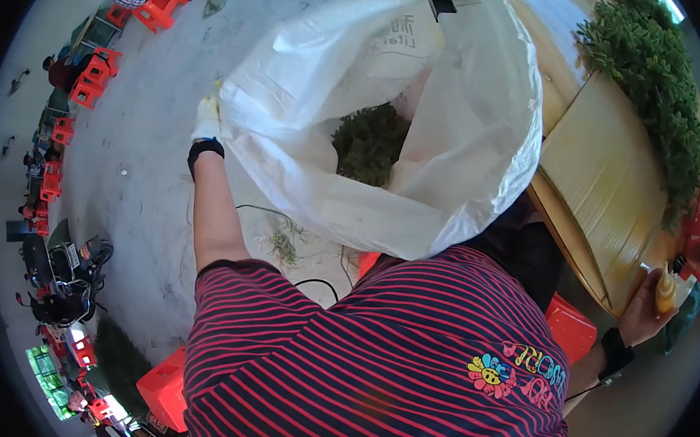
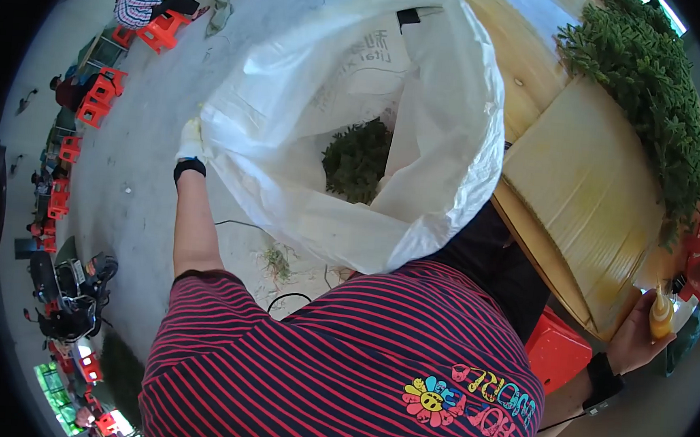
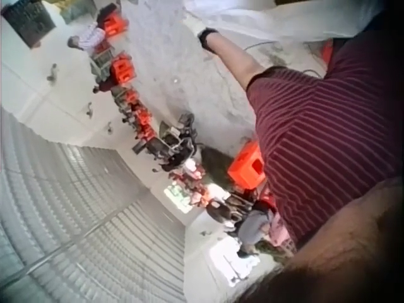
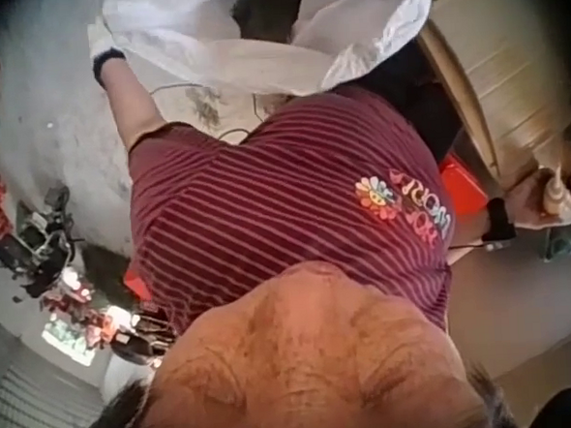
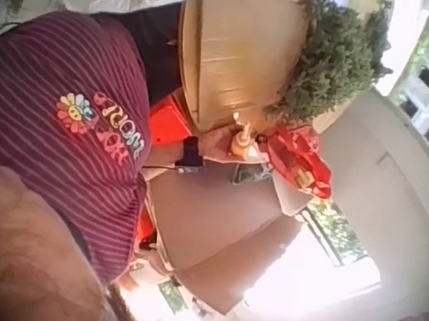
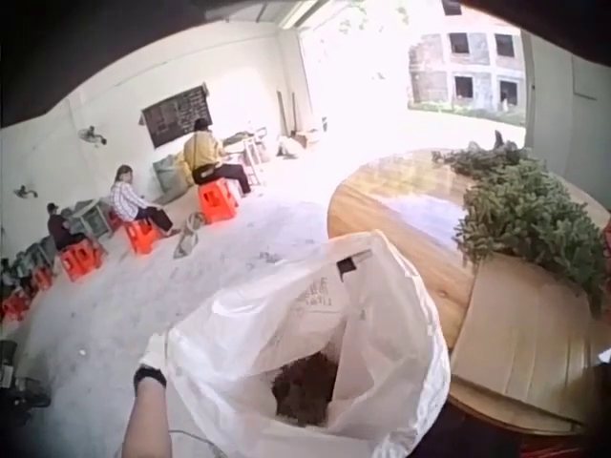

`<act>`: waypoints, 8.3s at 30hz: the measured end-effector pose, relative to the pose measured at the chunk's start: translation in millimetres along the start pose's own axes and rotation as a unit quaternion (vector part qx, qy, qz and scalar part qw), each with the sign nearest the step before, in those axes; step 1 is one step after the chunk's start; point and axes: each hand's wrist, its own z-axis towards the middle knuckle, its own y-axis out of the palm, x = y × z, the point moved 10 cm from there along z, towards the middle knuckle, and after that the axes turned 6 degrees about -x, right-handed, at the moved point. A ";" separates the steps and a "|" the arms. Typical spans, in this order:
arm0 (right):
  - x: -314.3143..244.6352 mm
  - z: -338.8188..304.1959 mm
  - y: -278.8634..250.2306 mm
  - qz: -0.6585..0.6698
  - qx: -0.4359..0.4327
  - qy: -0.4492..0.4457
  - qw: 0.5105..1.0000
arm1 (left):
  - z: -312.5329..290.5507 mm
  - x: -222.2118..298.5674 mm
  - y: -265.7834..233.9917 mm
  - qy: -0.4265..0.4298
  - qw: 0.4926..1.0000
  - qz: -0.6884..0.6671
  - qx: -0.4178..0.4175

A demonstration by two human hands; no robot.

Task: The person removes a branch from a bag and applies glue to it from a squeeze bottle while holding it against a cardboard sheet. They repeat this process with several more branches, placing each one onto a pile after gluing.

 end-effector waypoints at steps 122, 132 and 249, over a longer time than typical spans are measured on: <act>37.7 -41.2 39.0 0.176 0.049 -0.011 0.983 | -207.8 439.0 602.3 0.486 0.799 0.259 -0.243; 32.5 -43.3 40.9 0.183 0.034 -0.038 0.982 | -296.2 425.4 598.0 0.207 0.850 -0.072 -0.479; -9.9 -66.0 101.6 -0.252 0.067 -0.281 0.924 | -408.8 391.2 632.9 0.564 0.639 0.322 -0.413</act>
